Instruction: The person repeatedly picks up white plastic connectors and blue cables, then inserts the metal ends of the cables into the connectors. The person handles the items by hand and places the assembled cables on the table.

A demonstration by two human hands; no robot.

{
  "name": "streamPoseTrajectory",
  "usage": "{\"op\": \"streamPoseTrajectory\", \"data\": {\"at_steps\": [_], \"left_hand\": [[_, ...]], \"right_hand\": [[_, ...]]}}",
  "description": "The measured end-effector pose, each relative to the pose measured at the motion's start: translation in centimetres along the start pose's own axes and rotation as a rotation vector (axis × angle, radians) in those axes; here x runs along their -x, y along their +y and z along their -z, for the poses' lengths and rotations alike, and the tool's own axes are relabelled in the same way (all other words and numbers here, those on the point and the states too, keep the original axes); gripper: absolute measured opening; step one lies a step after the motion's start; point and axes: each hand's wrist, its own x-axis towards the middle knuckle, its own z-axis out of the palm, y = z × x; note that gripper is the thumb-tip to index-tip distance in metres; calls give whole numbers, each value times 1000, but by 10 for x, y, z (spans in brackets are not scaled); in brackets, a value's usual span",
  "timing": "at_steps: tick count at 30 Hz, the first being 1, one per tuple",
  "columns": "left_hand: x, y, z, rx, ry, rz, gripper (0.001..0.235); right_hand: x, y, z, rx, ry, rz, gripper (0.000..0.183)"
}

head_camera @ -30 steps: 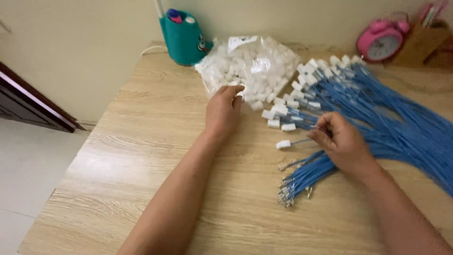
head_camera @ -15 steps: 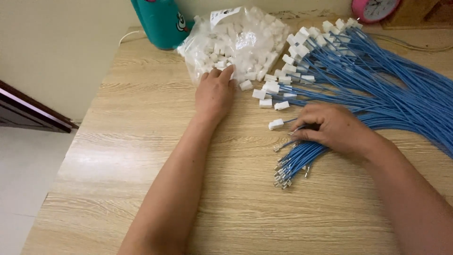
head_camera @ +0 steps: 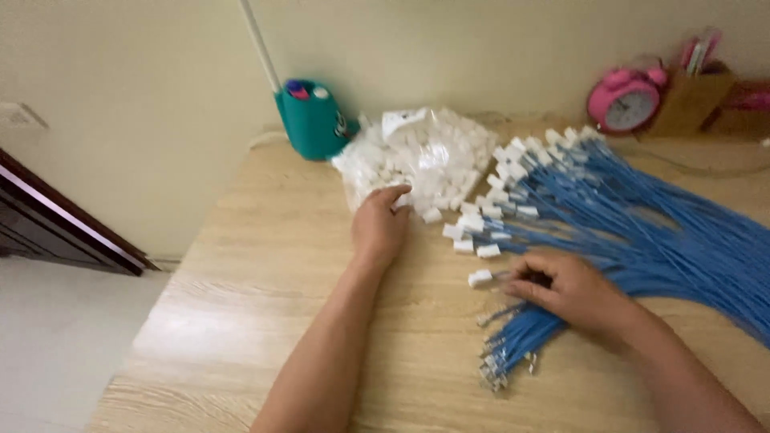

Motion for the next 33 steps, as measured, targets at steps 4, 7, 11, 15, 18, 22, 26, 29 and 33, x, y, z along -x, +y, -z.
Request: {"op": "streamPoseTrajectory", "data": {"at_steps": [4, 7, 11, 15, 18, 22, 26, 29, 33], "left_hand": [[0, 9, 17, 427, 105, 103, 43], [16, 40, 25, 1086, 57, 141, 42], [37, 77, 7, 1699, -315, 184, 37], [57, 86, -19, 1810, -485, 341, 29], [66, 86, -31, 1740, -537, 454, 21], [72, 87, -36, 1691, -546, 485, 29], [70, 80, -54, 1650, -534, 514, 25], [70, 73, -63, 1656, -531, 518, 24], [73, 81, -53, 1713, -536, 464, 23]], "right_hand": [[-5, 11, -3, -118, 61, -55, 21], [-8, 27, -11, -252, 225, 0, 19], [-11, 31, -8, -398, 394, 48, 18], [-8, 27, 0, -438, 502, 89, 23], [-4, 21, 0, -526, 527, 197, 17], [-5, 18, -4, -522, 503, 251, 11], [-4, 14, -6, -481, 495, 295, 10], [-4, 13, -5, -473, 483, 306, 10], [-4, 12, -5, -496, 460, 311, 10]]}}
